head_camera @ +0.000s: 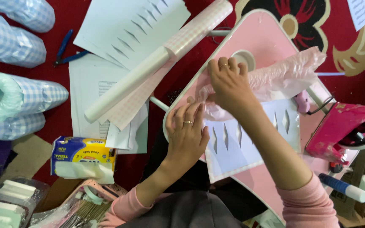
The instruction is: The person applies adhesive from a glue gun to a paper frame and attaches a ruffled pink lining, then wraps an outer patterned paper layer around the assembly to form a cylindrical flower package.
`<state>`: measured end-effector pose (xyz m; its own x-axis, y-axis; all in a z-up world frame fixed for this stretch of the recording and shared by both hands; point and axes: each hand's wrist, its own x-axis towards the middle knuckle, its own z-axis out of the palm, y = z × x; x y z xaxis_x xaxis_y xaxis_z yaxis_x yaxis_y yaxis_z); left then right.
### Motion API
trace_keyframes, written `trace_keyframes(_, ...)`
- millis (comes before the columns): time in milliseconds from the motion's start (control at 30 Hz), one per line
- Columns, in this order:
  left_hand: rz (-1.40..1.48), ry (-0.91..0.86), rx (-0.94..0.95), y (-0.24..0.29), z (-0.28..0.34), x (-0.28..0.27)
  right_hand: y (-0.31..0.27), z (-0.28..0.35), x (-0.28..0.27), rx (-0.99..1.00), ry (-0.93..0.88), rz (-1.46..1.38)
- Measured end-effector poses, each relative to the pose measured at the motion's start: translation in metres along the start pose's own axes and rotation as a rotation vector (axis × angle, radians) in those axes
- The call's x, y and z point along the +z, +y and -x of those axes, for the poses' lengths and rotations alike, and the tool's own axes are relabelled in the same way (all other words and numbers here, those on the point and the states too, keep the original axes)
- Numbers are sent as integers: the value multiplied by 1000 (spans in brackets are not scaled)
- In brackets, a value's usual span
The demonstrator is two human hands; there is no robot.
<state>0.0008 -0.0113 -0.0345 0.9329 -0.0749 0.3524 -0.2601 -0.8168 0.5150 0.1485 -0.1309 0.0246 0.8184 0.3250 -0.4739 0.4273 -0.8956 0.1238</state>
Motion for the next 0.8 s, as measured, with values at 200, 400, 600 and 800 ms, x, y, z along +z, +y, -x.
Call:
trace_keyframes(200,27,14,26,2,-1,1,-5,-7,9,4,18,5)
trace_keyframes(400,42,37,62,8,-5,-5,-5,-5,11,76,64,-52)
trace_keyframes(600,-149,63,105,16,4,13,-5,19,7,117,227,-180)
trace_keyframes(800,-200,18,121,19,12,19,-11,65,38,13,674,-89)
